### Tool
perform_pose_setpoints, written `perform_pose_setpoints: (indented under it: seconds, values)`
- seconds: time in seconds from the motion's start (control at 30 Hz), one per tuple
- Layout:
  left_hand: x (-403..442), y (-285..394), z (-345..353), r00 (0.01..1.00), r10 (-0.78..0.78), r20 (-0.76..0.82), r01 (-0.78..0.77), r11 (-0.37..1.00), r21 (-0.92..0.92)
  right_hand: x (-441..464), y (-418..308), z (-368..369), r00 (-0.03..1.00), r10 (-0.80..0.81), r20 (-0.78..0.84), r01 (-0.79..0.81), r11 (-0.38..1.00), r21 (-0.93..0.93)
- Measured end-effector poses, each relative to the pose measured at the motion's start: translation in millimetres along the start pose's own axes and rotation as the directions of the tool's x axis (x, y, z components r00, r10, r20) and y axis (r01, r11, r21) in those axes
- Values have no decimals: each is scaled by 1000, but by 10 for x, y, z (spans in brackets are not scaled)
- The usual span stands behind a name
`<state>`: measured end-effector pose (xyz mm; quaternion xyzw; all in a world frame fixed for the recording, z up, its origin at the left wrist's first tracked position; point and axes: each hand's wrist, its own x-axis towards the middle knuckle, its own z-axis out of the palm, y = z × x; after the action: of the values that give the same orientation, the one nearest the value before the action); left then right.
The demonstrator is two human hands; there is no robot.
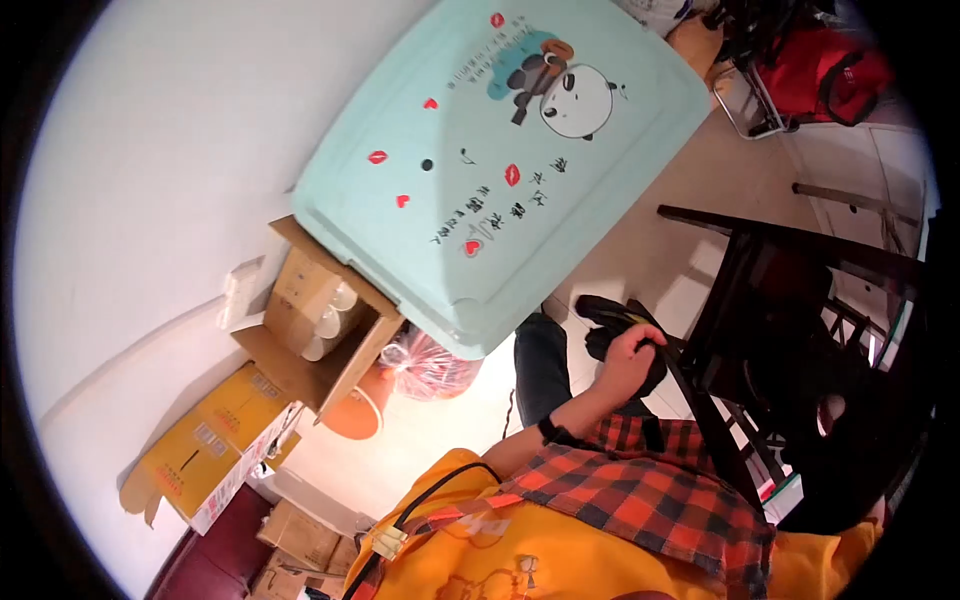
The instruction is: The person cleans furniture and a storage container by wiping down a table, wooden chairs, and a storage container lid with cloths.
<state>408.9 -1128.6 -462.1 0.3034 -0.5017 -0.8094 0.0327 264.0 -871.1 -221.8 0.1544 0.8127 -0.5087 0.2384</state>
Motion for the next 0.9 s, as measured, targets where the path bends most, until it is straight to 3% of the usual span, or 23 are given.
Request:
perform_pose_setpoints:
  seconds: [0.07, 0.2, 0.27, 0.33, 0.4, 0.43, 0.5, 0.53, 0.57, 0.6, 0.63, 0.67, 0.73, 0.77, 0.8, 0.83, 0.87, 0.9]
  values:
    - [-89, 304, -199, 993, 31, -113, -30, 999, 9, 104, 16, -143, 1000, -6, 27, 6, 1000, 19]
    - [-43, 980, -651, 895, 259, -363, -187, 957, 221, 435, 47, -490, 997, 6, 74, -11, 998, 66]
    - [109, 1125, -1007, 871, 419, -258, -268, 844, 464, 654, 84, -657, 994, 22, 106, -32, 995, 93]
    - [230, 1157, -1245, 748, 603, -277, -196, 600, 776, 895, 70, -790, 988, 40, 149, -57, 992, 113]
    - [173, 1062, -1708, 771, 502, -392, 78, 537, 840, 1266, -14, -1053, 981, 46, 188, -70, 990, 126]
    - [105, 959, -1978, 730, 502, -463, 169, 524, 835, 1435, -102, -1245, 980, 33, 196, -57, 991, 120]
    - [-15, 712, -2390, 676, 509, -533, 258, 514, 818, 1866, -402, -1725, 978, -95, 186, 97, 995, 0]
    - [-75, 579, -2547, 620, 478, -622, 308, 581, 753, 1998, -824, -1844, 890, -422, 175, 444, 710, -546]
    - [-117, 526, -2637, 560, 434, -706, 355, 644, 677, 2136, -1398, -1919, 689, -635, 349, 507, 78, -859]
    - [-114, 546, -2629, 553, 426, -716, 363, 650, 668, 1738, -1810, -1210, 722, -660, -208, 487, 698, -525]
    - [-87, 595, -2554, 601, 392, -697, 433, 573, 696, 1674, -2193, -1201, 620, -782, -65, 480, 443, -758]
    - [-57, 631, -2461, 644, 350, -680, 494, 488, 719, 1483, -2548, -838, 543, -840, 2, 511, 328, -795]
    - [23, 740, -2334, 638, 315, -703, 547, 458, 701, 930, -2895, 318, 504, -816, 284, 653, 145, -743]
    - [32, 841, -2296, 680, 260, -685, 583, 374, 721, 673, -2937, 905, 511, -743, 433, 722, 98, -684]
    - [37, 896, -2286, 719, 199, -666, 608, 285, 741, 472, -2910, 1472, 503, -648, 571, 791, 80, -607]
    - [28, 865, -2324, 715, 197, -670, 610, 291, 737, 221, -2954, 2041, 551, -442, 708, 816, 108, -568]
    - [-29, 784, -2370, 752, 272, -600, 543, 259, 799, 119, -2815, 2481, 505, -407, 761, 863, 259, -434]
    - [-88, 695, -2396, 780, 344, -523, 474, 221, 852, 314, -2529, 2724, 424, -340, 839, 897, 287, -337]
